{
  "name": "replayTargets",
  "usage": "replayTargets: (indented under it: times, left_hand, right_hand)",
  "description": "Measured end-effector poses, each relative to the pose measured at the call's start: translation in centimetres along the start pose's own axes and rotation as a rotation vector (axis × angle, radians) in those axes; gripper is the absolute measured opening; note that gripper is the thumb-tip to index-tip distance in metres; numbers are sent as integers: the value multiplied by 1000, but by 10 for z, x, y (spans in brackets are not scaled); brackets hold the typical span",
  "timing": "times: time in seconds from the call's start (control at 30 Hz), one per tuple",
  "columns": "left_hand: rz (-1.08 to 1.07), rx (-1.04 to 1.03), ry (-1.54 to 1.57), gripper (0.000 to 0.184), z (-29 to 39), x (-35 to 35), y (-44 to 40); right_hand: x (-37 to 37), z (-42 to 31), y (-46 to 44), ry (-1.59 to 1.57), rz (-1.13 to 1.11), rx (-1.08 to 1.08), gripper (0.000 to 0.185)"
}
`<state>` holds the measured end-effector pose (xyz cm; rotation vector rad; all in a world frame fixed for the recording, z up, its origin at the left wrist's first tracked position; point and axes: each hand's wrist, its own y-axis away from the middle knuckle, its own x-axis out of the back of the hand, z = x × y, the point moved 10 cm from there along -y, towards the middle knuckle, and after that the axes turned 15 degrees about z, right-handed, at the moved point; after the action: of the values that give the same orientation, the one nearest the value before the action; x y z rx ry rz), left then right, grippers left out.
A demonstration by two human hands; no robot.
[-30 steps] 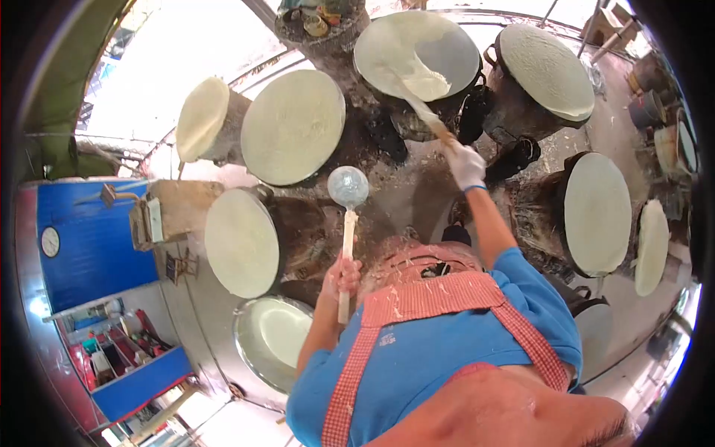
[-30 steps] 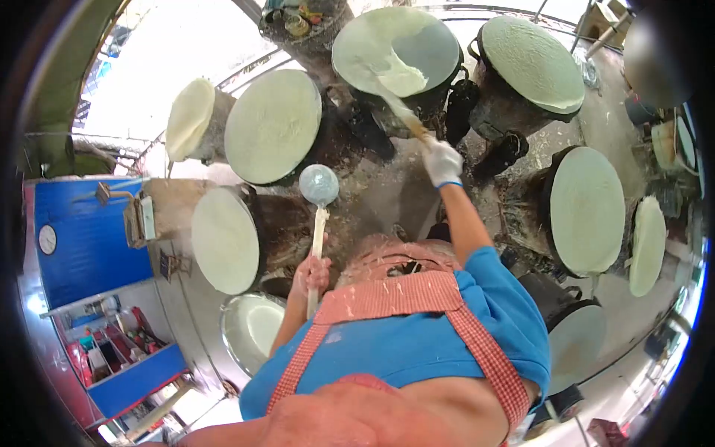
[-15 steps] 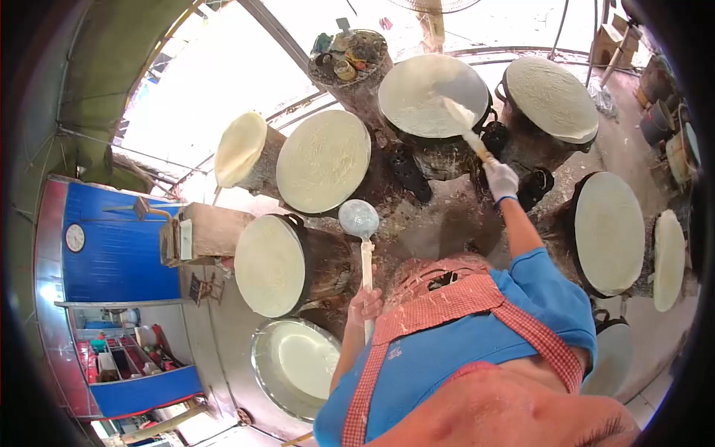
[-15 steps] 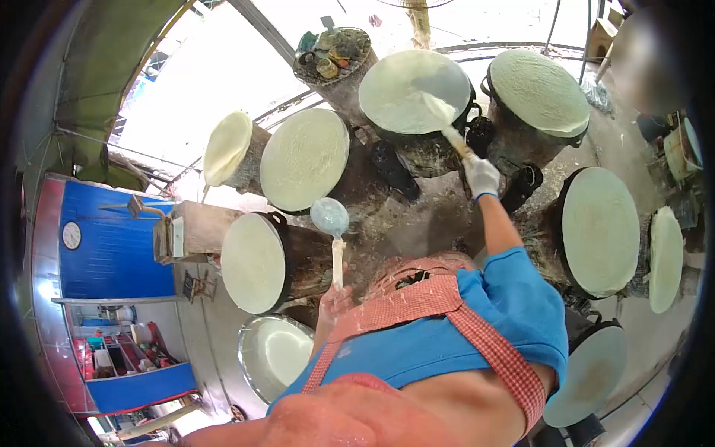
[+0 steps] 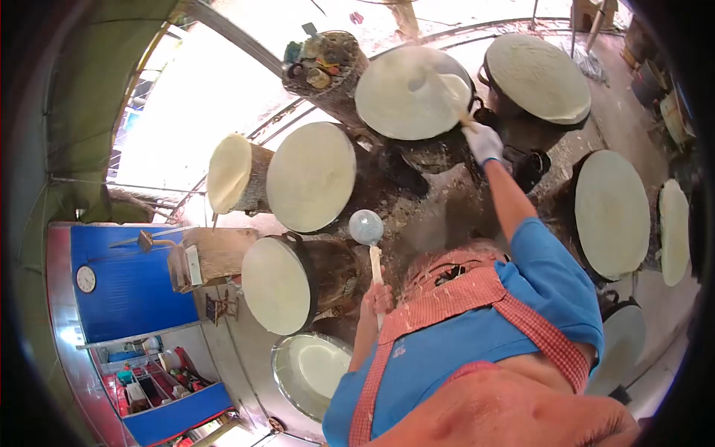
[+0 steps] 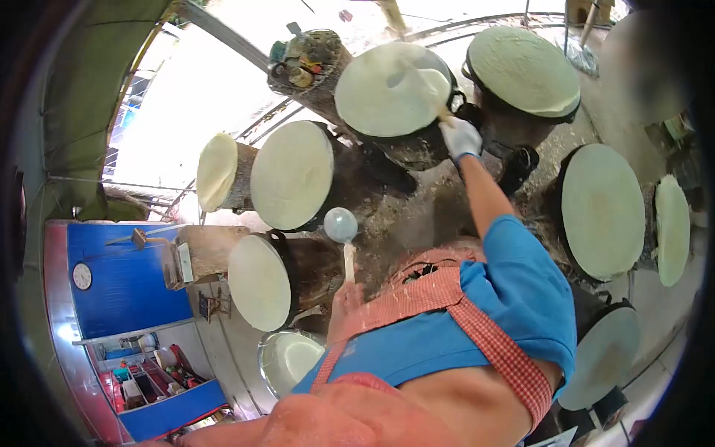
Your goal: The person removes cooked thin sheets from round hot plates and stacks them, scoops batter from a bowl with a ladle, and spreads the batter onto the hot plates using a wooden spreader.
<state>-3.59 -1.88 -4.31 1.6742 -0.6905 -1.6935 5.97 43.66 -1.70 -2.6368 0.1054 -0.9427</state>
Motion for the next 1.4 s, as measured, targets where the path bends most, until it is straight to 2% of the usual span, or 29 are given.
replayTargets:
  times: [0.07, 0.13, 0.2, 0.27, 0.33, 0.4, 0.43, 0.47, 0.5, 0.57, 0.6, 0.67, 0.73, 0.8, 0.87, 0.97, 1.0, 1.07, 1.13, 1.2, 1.23, 1.27, 1.3, 1.33, 1.37, 1.4]
  left_hand:
    - [-81, 89, 59, 40, 1, -13, -10]
    - [-81, 92, 31, 38, 1, -25, -13]
    - [-33, 72, -11, 34, 5, -27, -19]
    - [19, 56, -47, 31, 6, -30, -28]
    - [78, 60, -59, 27, 3, -29, -38]
    - [119, 97, -44, 24, -6, -33, -47]
    - [146, 103, -43, 22, -6, -34, -49]
    - [156, 105, -47, 20, -8, -34, -51]
    - [163, 111, -48, 19, -13, -33, -51]
    - [178, 102, -62, 16, -15, -33, -57]
    - [182, 103, -62, 14, -20, -36, -61]
    - [221, 97, -71, 11, -27, -31, -63]
    - [240, 95, -82, 10, -33, -36, -70]
    - [277, 75, -115, 9, -36, -35, -66]
    - [272, 67, -128, 10, -33, -32, -61]
    - [230, 107, -83, 11, -28, -32, -64]
    - [228, 122, -70, 12, -26, -32, -64]
    - [214, 174, -16, 15, -21, -36, -62]
    - [204, 218, 49, 17, -16, -39, -54]
    - [242, 176, 22, 18, -2, -37, -50]
    - [271, 121, -10, 18, 7, -32, -48]
    - [330, 16, -54, 18, 16, -22, -42]
    - [326, 29, -60, 18, 23, -10, -47]
    - [175, 236, 114, 20, 17, -9, -60]
    - [31, 436, 291, 22, 9, -16, -60]
    - [27, 437, 291, 22, 6, -24, -57]
  right_hand:
    - [-27, -23, 33, 23, -132, 257, 28]
    - [-25, -13, 77, 157, -348, 348, 26]
    - [-2, 35, 63, 100, -250, 162, 26]
    - [-9, 70, 6, 329, -240, 109, 29]
    - [0, 34, -41, 29, -30, 78, 25]
    - [-40, 23, -48, 49, -70, 127, 26]
    - [-26, -3, -26, -47, -40, 312, 21]
    - [-35, 4, 10, 246, -211, 486, 20]
    - [-14, 21, 39, 206, -179, 537, 19]
    - [3, 91, 39, 219, -330, 125, 31]
    - [18, 92, 9, -6, -95, 128, 27]
    - [-5, 69, -58, -135, 72, 276, 36]
    - [-63, 58, -123, -11, -117, 59, 37]
    - [-84, 42, -161, -32, -71, 20, 37]
    - [-55, 21, -143, -356, -318, -142, 34]
    - [-77, 73, -57, -704, -224, -598, 24]
    - [-72, 46, -38, -679, -223, -402, 22]
    - [-54, -20, -19, -438, -298, 291, 27]
    - [-34, 0, -36, -447, -206, 91, 25]
    - [-22, 69, -47, -498, -223, -534, 21]
    - [-22, 83, -30, -621, -227, -766, 19]
    - [-35, 87, -15, -656, -205, -746, 17]
    - [-58, 84, 7, -759, -186, -702, 19]
    - [-69, 77, 19, -857, -169, -641, 21]
    - [-67, 70, 38, -783, -306, -732, 24]
    - [-64, 62, 53, -710, -443, -823, 27]
